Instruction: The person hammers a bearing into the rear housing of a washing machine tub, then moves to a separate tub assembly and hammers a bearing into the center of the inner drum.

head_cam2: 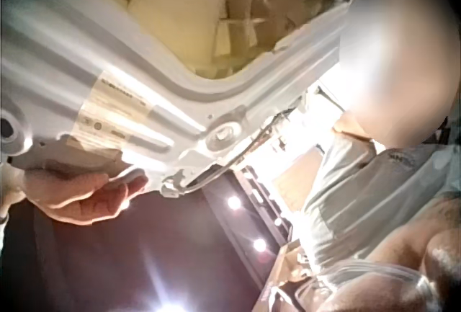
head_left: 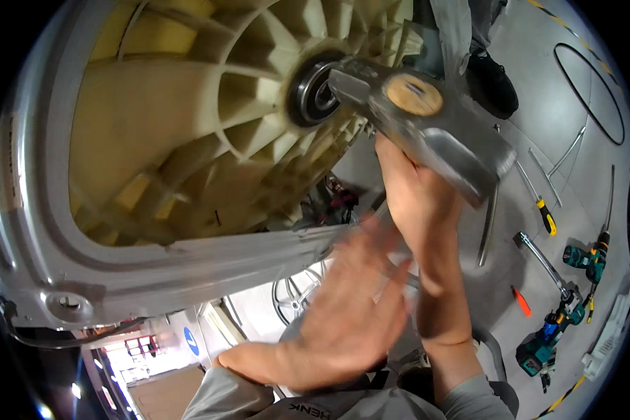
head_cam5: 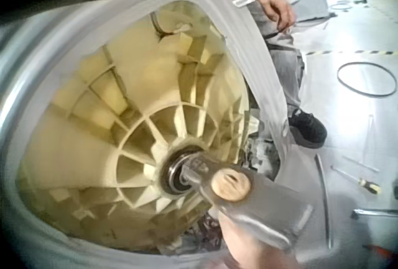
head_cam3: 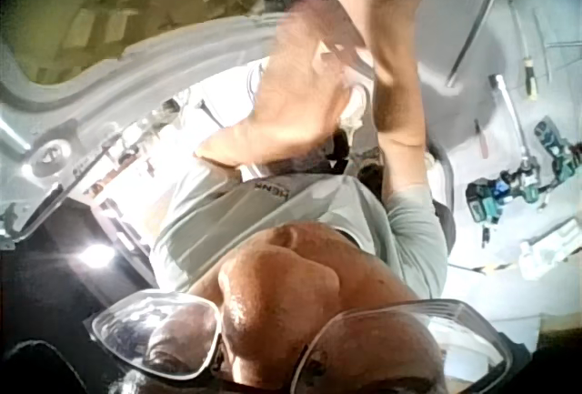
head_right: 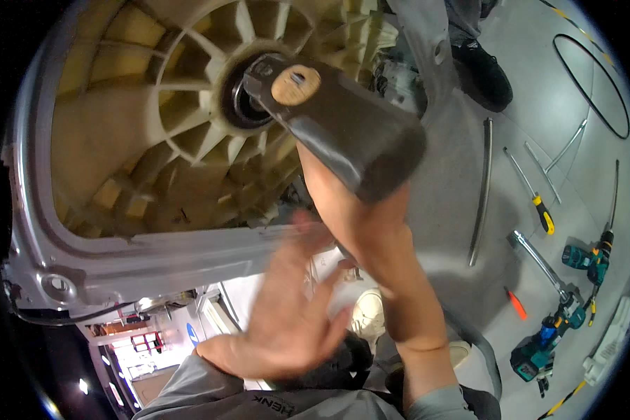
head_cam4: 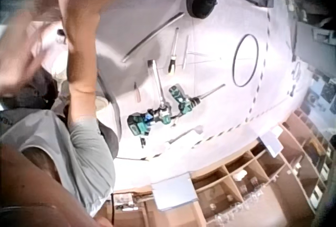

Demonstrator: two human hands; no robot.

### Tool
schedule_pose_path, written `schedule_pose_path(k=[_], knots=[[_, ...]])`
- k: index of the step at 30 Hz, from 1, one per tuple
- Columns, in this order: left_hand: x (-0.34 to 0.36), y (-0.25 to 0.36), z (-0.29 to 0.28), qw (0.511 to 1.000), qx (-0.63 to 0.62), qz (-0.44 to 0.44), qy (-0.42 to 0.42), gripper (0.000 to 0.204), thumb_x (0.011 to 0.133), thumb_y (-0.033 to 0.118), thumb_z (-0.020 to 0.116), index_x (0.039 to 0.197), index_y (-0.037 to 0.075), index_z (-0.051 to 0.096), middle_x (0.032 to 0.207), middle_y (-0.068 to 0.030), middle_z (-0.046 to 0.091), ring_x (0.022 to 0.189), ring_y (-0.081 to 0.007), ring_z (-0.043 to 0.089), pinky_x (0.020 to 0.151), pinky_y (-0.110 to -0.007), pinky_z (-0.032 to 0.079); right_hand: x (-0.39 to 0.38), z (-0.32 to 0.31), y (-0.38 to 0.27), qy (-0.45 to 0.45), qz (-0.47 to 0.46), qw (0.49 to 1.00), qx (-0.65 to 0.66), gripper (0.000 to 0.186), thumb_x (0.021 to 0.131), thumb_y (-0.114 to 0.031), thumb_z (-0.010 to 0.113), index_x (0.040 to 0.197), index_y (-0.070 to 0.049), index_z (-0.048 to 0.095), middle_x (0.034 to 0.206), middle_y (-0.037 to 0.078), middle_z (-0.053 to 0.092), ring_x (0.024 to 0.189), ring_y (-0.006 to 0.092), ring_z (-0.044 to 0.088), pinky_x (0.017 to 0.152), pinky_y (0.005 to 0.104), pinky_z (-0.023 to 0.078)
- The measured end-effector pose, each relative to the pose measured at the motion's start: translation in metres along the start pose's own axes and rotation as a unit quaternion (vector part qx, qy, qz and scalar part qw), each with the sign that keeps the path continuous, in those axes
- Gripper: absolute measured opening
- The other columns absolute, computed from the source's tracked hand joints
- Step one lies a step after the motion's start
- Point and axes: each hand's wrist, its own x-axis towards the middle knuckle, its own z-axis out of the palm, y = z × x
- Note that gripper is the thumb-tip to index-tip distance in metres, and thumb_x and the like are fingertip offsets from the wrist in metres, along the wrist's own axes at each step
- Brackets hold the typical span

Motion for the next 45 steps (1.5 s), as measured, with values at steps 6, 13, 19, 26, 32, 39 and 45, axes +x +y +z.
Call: schedule_pose_path(k=[6,13,19,26,32,39,45], knots=[[0.039,-0.03,-0.029,0.914,0.285,-0.083,0.276,0.067,0.091,0.018,0.058,0.149,0.0,0.03,0.156,-0.0282,0.017,0.144,-0.0504,0.01,0.113,-0.062,0.014,0.016,0.012,-0.001,0.035,0.043,0.99,0.128,0.016,0.078,-0.005,0.072,0.093,-0.003,0.069,0.082,0.013,0.07,0.072,0.0318,0.068,0.062,0.0368,0.051],[0.056,-0.036,-0.042,0.855,0.442,-0.145,0.23,0.047,0.095,0.019,0.053,0.137,-0.001,0.047,0.153,-0.0281,0.026,0.138,-0.0505,0.027,0.109,-0.062,0.023,0.021,0.012,-0.006,0.016,0.079,0.994,0.08,0.011,0.079,-0.007,0.07,0.089,-0.003,0.069,0.078,0.015,0.068,0.071,0.0336,0.067,0.062,0.0376,0.051],[0.051,-0.045,-0.046,0.861,0.435,-0.138,0.225,0.043,0.094,0.009,0.052,0.135,-0.001,0.048,0.152,-0.0295,0.028,0.138,-0.0516,0.027,0.108,-0.057,0.031,0.003,-0.006,-0.014,0.039,0.014,0.996,0.083,0.019,0.082,-0.003,0.07,0.101,-0.002,0.069,0.091,0.01,0.071,0.081,0.0245,0.068,0.073,0.0346,0.052],[0.054,-0.048,-0.045,0.879,0.398,-0.12,0.235,0.043,0.09,-0.001,0.051,0.134,-0.002,0.048,0.152,-0.0301,0.026,0.138,-0.053,0.026,0.109,-0.054,0.033,0.028,0.001,-0.014,-0.038,0.055,0.998,-0.006,0.011,0.08,-0.01,0.072,0.089,-0.005,0.07,0.091,0.012,0.071,0.079,0.0313,0.068,0.071,0.041,0.053],[0.054,-0.052,-0.044,0.885,0.384,-0.118,0.235,0.044,0.089,-0.001,0.052,0.133,-0.002,0.049,0.153,-0.03,0.023,0.138,-0.0528,0.025,0.109,-0.053,0.034,0.005,-0.006,-0.01,0.0,-0.024,0.998,-0.055,0.021,0.08,-0.008,0.07,0.101,-0.008,0.071,0.097,0.009,0.07,0.085,0.0282,0.068,0.076,0.0381,0.053],[0.055,-0.054,-0.044,0.878,0.398,-0.125,0.235,0.045,0.089,-0.001,0.052,0.134,-0.002,0.048,0.153,-0.0299,0.023,0.139,-0.0525,0.025,0.109,-0.052,0.035,0.018,0.005,-0.013,-0.018,-0.052,0.995,-0.083,0.011,0.082,-0.008,0.068,0.093,-0.006,0.071,0.088,0.008,0.07,0.076,0.0276,0.068,0.069,0.0387,0.052],[0.056,-0.055,-0.044,0.87,0.416,-0.105,0.243,0.045,0.085,-0.002,0.052,0.13,-0.004,0.051,0.152,-0.0303,0.025,0.136,-0.0527,0.029,0.104,-0.05,0.04,0.024,0.002,-0.009,0.051,0.023,0.998,0.04,0.013,0.079,-0.007,0.07,0.091,-0.001,0.068,0.084,0.012,0.071,0.073,0.0262,0.069,0.065,0.0362,0.053]])
